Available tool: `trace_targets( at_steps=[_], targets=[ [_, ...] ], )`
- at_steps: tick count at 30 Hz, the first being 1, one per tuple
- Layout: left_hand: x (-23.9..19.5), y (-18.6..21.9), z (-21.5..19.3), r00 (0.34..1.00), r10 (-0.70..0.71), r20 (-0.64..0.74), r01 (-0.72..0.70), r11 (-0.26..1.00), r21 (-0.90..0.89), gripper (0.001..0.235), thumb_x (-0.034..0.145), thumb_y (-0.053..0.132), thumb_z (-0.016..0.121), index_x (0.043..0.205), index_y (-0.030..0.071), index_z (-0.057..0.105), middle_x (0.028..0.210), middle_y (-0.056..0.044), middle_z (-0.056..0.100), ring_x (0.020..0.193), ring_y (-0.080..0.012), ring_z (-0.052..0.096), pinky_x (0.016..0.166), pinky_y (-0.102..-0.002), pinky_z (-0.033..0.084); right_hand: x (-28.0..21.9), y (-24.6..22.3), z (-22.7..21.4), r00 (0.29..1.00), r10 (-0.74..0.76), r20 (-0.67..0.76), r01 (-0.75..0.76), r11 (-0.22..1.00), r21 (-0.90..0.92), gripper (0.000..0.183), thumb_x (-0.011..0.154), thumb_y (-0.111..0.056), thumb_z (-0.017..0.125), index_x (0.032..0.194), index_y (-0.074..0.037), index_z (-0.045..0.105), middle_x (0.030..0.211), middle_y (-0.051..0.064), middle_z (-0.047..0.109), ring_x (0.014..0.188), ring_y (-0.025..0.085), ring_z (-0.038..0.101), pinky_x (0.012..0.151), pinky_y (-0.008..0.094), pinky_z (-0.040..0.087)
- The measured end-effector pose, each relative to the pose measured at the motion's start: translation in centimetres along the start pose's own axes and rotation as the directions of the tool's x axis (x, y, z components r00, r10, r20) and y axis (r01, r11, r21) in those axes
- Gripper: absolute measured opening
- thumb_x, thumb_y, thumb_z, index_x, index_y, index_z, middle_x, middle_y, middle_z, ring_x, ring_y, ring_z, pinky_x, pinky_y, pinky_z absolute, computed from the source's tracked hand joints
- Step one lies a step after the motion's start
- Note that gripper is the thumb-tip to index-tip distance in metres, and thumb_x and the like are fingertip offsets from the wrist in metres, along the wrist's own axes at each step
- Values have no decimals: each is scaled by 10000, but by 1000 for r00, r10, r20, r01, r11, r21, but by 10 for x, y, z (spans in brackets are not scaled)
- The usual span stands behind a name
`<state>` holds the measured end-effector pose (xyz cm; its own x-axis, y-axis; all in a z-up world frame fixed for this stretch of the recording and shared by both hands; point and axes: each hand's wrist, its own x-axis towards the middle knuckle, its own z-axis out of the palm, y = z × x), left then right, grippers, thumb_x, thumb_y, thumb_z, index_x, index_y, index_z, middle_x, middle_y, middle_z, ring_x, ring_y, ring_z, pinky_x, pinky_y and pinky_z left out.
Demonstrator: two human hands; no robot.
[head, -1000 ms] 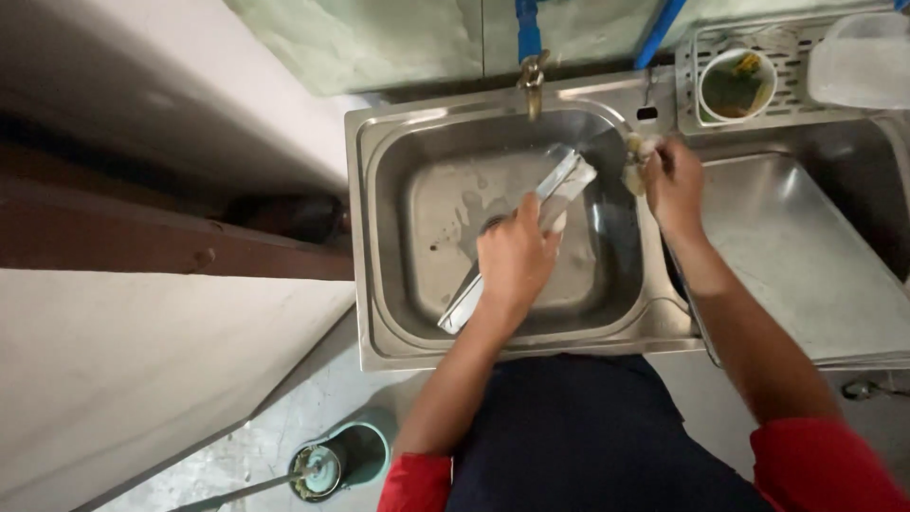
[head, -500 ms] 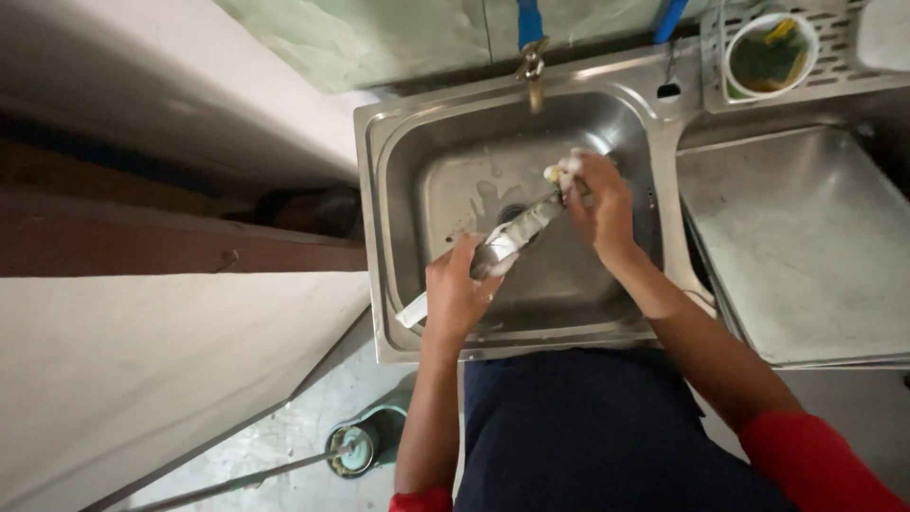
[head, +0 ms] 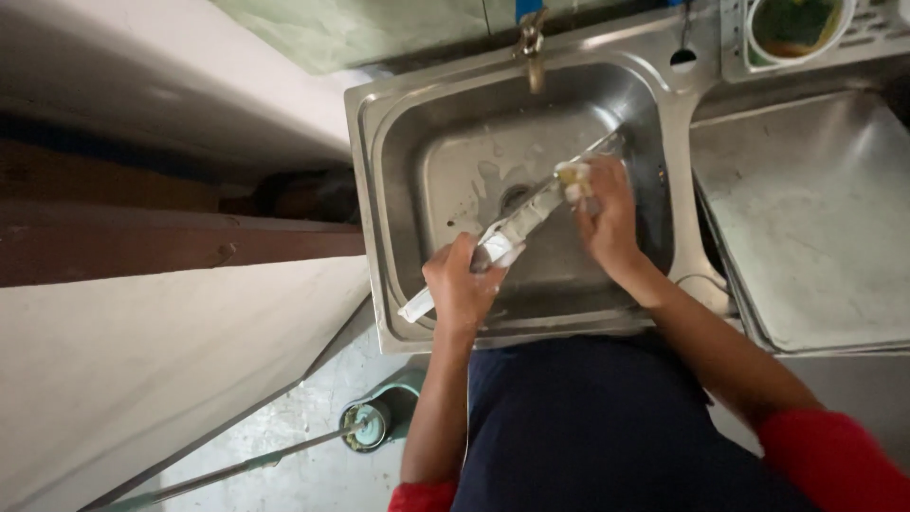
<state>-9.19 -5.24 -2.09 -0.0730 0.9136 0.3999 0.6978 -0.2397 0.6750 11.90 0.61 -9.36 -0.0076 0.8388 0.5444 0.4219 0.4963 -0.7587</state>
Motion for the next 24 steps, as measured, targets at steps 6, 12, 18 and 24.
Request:
trace_targets(
  at_steps=[6, 12, 18, 24],
  targets=[
    [-5, -8, -1, 999, 42, 9, -42, 999, 10, 390, 674, 179, 920, 733, 92, 544, 543, -132, 510, 491, -387, 584, 508, -398, 493, -36, 26, 33, 980, -200, -10, 195, 961, -194, 327, 893, -213, 562, 1109, -11, 699, 1315, 248, 605, 1244, 454, 544, 1110, 597, 374],
    [-3, -10, 0, 999, 45, -18, -45, 999, 5, 401, 632, 187, 941, 725, 95, 562, 545, -124, 521, 480, -382, 581, 490, -405, 491, -35, 106, 9, 994, -112, -18, 90, 876, -474, 217, 1098, -101, 561, 1252, 46, 605, 1247, 231, 582, 1238, 383, 543, 1085, 524, 388],
    [-1, -22, -3, 999, 24, -29, -24, 1000, -2, 365, 638, 214, 931, 718, 98, 594, 537, -111, 539, 464, -367, 586, 467, -399, 477, -11, -19, 31, 988, -145, 50, 148, 988, -53, 244, 993, -272, 547, 864, -102, 666, 1043, 98, 673, 1041, 333, 640, 928, 451, 488],
    [-13, -43, -1, 998, 19, -52, -22, 998, -59, 356, 635, 212, 902, 696, 92, 572, 532, -152, 514, 481, -417, 575, 450, -432, 449, 22, 23, -2, 950, -308, 41, 308, 918, -251, 212, 1047, -90, 626, 869, 25, 620, 928, 195, 608, 875, 379, 606, 804, 481, 469]
  ],
)
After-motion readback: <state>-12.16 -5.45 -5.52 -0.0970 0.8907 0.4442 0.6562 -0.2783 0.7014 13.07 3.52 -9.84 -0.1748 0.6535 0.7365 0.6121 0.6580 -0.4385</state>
